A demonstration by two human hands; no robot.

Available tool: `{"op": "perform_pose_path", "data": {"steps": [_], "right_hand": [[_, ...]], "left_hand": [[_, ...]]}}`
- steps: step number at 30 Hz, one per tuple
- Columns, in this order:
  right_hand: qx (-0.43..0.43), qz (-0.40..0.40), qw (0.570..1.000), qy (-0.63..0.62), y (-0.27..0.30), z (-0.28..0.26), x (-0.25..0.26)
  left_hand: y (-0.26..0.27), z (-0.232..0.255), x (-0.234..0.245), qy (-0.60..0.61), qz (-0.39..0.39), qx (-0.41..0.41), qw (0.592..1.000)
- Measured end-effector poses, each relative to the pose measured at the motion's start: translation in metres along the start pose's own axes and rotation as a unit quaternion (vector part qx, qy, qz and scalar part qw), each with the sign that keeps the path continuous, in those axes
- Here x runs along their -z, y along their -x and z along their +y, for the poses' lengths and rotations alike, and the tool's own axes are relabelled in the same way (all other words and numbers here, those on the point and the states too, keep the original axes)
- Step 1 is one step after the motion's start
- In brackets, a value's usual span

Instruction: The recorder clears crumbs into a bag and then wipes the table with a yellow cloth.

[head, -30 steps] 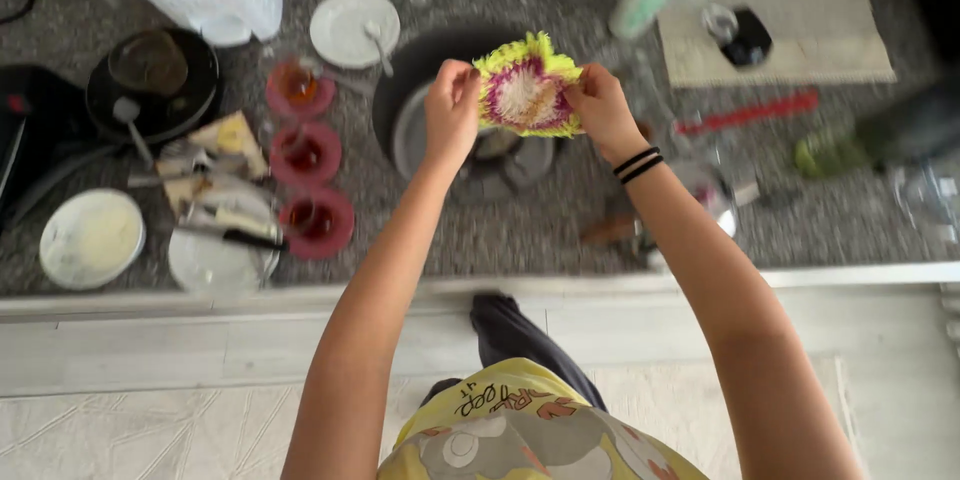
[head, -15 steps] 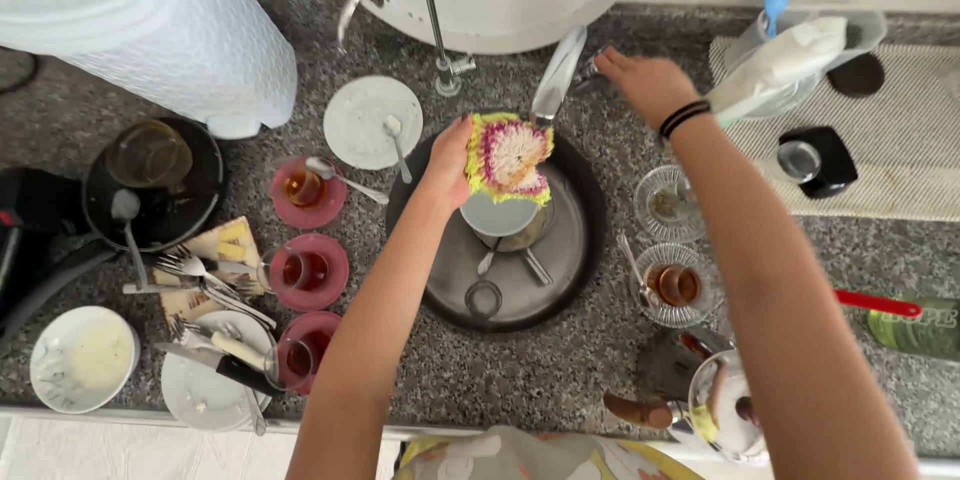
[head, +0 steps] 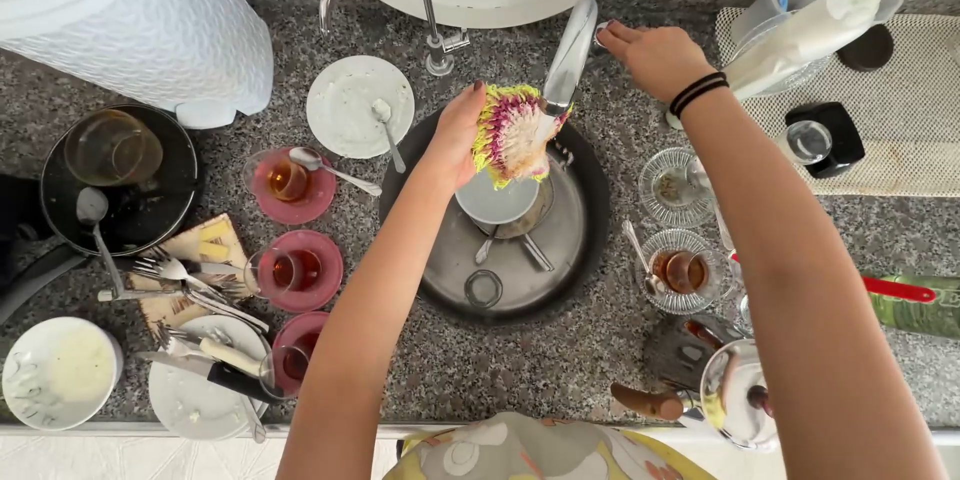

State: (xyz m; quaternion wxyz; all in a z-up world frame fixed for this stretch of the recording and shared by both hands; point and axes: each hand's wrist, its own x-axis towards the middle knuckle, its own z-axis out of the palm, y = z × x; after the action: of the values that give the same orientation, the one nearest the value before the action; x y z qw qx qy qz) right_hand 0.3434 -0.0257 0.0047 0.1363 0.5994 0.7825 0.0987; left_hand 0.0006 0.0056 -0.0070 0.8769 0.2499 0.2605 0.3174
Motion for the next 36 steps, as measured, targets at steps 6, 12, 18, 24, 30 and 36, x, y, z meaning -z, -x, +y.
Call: {"op": "perform_pose_path", "data": {"steps": [6, 12, 18, 24, 30, 36], "right_hand": [[-0.013, -0.032, 0.71, -0.703, 0.013, -0.091, 0.012], [-0.057, -0.025, 0.595, -0.801, 0.025, -0.142, 0.05], [-0.155, 0.067, 0.607, -0.777, 0.016, -0.15, 0.051], [-0.16, 0.012, 0.541, -0.825, 0.022, -0.152, 0.052], [-0.07, -0.058, 0.616, -0.782, 0.03, -0.136, 0.054], [-0.142, -0.007, 0.643, -0.752, 0.03, -0.145, 0.047]], "left_hand": [[-0.023, -0.029, 0.025, 0.007, -0.044, -0.047, 0.998], [-0.053, -0.061, 0.08, -0.168, 0.074, -0.183, 0.966], [0.018, -0.04, 0.014, -0.34, -0.022, -0.113, 0.933], [0.013, -0.024, 0.028, -0.341, -0.086, -0.097, 0.931], [0.009, -0.03, 0.017, -0.33, -0.005, -0.104, 0.938], [0.009, -0.051, 0.024, -0.333, -0.021, -0.04, 0.942]]}}
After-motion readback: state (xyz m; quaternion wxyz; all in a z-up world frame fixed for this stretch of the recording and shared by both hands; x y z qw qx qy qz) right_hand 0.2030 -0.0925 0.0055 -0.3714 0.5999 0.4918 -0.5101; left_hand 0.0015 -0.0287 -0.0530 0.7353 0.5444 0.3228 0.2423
